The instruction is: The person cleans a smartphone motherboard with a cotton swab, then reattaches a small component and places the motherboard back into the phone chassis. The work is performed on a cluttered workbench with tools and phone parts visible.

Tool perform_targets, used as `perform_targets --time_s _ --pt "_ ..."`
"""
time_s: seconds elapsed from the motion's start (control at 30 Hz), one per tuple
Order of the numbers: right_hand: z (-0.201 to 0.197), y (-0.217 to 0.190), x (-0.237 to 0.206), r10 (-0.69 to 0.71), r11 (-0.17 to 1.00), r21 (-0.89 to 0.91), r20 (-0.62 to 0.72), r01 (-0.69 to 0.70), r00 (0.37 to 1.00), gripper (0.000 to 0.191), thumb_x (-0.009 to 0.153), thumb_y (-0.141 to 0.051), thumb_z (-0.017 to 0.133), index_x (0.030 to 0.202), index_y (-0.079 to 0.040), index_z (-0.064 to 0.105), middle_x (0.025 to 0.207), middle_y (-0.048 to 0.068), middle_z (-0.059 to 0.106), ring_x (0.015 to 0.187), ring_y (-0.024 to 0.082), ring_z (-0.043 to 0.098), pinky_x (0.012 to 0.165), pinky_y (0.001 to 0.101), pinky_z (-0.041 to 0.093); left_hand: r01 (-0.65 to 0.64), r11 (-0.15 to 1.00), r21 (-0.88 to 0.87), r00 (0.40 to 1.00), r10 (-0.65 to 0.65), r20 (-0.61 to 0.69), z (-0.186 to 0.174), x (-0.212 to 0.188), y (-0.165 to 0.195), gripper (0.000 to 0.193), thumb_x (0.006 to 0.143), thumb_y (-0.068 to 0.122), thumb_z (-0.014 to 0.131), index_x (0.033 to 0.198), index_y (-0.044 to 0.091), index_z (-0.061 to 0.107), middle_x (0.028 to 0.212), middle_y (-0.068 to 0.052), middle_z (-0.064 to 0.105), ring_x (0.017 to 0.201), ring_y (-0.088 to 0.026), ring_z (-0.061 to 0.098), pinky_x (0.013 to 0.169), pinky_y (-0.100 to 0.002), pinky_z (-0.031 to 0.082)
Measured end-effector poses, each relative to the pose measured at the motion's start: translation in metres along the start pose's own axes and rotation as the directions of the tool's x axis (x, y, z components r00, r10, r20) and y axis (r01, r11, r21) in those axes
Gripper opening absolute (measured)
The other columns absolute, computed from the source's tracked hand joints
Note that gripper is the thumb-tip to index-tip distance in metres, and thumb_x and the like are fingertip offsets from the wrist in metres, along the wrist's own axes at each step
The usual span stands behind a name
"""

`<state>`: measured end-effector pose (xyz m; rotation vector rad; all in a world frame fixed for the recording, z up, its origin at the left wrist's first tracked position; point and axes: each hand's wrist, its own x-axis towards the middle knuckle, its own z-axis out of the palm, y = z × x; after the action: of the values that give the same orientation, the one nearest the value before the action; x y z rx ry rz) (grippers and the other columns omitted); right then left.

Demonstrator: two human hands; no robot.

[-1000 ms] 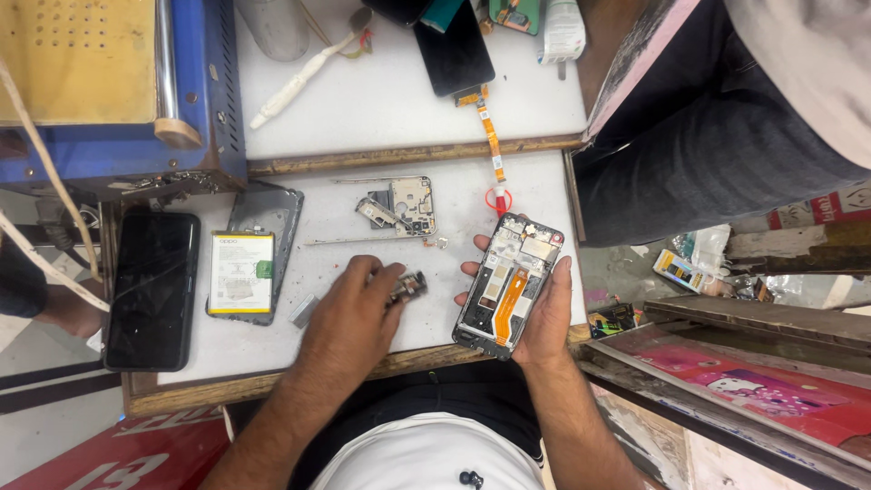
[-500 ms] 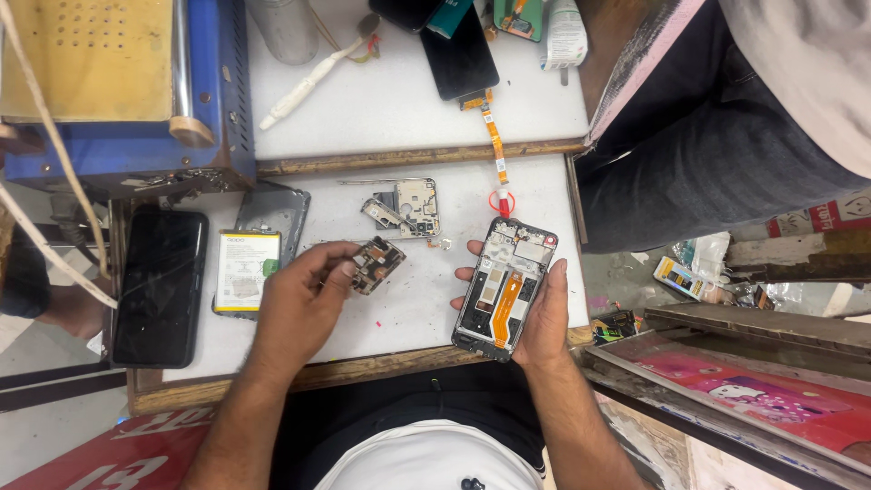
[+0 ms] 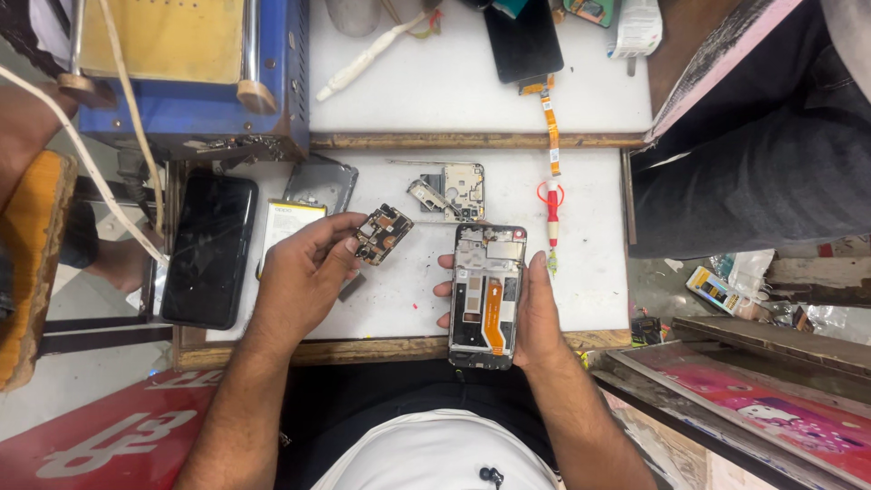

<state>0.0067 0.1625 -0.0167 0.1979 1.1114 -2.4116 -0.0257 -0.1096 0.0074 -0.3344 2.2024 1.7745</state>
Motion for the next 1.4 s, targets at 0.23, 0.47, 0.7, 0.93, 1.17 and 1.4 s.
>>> perform_targets --time_s 0.23,0.47,0.7,0.93,1.17,1.4 --pt "-0.004 0.001 -0.005 0.052 0.997 0.047 0.026 -0.054 0.998 0.094 0.097 -0.077 0.031 0.158 -0.005 0.032 0.139 0.029 0.056 0.110 0.037 0.067 0.079 0.0541 0.065 -0.034 0.998 -0.054 0.999 0.032 -0.034 0.002 0.001 -0.005 0.027 0.096 0.008 0.067 0.122 0.004 0.073 0.091 -0.006 0.079 0.075 -0.007 0.069 0.068 -0.022 0.059" --pt "0.003 -0.004 -0.009 0.251 0.934 -0.331 0.331 -0.137 0.910 0.078 0.103 -0.045 0.065 0.151 0.007 0.033 0.139 0.029 0.058 0.114 0.031 0.067 0.092 0.0442 0.063 -0.153 0.980 -0.128 0.984 0.139 -0.115 -0.008 -0.010 -0.008 0.024 0.096 0.007 0.070 0.119 -0.001 0.073 0.093 -0.006 0.077 0.079 -0.009 0.070 0.072 -0.022 0.058" --pt "0.008 -0.007 -0.006 0.222 0.950 -0.275 0.273 -0.146 0.936 0.086 0.102 -0.053 0.061 0.158 0.002 0.027 0.133 0.035 0.060 0.107 0.035 0.070 0.084 0.0460 0.066 -0.108 0.989 -0.098 0.990 0.098 -0.105 -0.010 -0.018 -0.001 0.025 0.096 0.007 0.069 0.120 0.001 0.074 0.092 -0.007 0.077 0.078 -0.009 0.070 0.070 -0.022 0.058" --pt "0.001 -0.003 0.001 0.262 0.963 -0.102 0.157 -0.248 0.952 0.102 0.089 -0.080 0.043 0.159 -0.007 0.028 0.130 0.034 0.060 0.106 0.038 0.071 0.079 0.0498 0.066 -0.123 0.990 -0.065 0.991 0.126 0.053 0.014 -0.019 0.008 0.025 0.094 0.009 0.071 0.118 0.004 0.075 0.090 -0.004 0.079 0.077 -0.007 0.070 0.068 -0.022 0.058" --pt "-0.007 0.000 0.002 0.248 0.968 -0.067 0.173 -0.240 0.953 0.108 0.089 -0.084 0.041 0.157 -0.001 0.031 0.130 0.035 0.060 0.108 0.040 0.070 0.079 0.0538 0.066 -0.190 0.981 -0.021 0.971 0.191 0.146 0.028 -0.011 0.027 0.022 0.095 0.012 0.070 0.116 0.007 0.076 0.096 -0.005 0.080 0.083 -0.008 0.073 0.072 -0.024 0.060" --pt "-0.007 -0.001 0.001 0.254 0.966 -0.077 0.107 -0.247 0.961 0.108 0.086 -0.086 0.036 0.156 -0.003 0.033 0.127 0.034 0.059 0.105 0.038 0.070 0.076 0.0542 0.067 -0.240 0.951 0.195 0.962 0.205 0.182 0.040 -0.001 0.044 0.021 0.094 0.014 0.069 0.112 0.014 0.079 0.094 -0.005 0.078 0.080 -0.014 0.075 0.072 -0.029 0.060"
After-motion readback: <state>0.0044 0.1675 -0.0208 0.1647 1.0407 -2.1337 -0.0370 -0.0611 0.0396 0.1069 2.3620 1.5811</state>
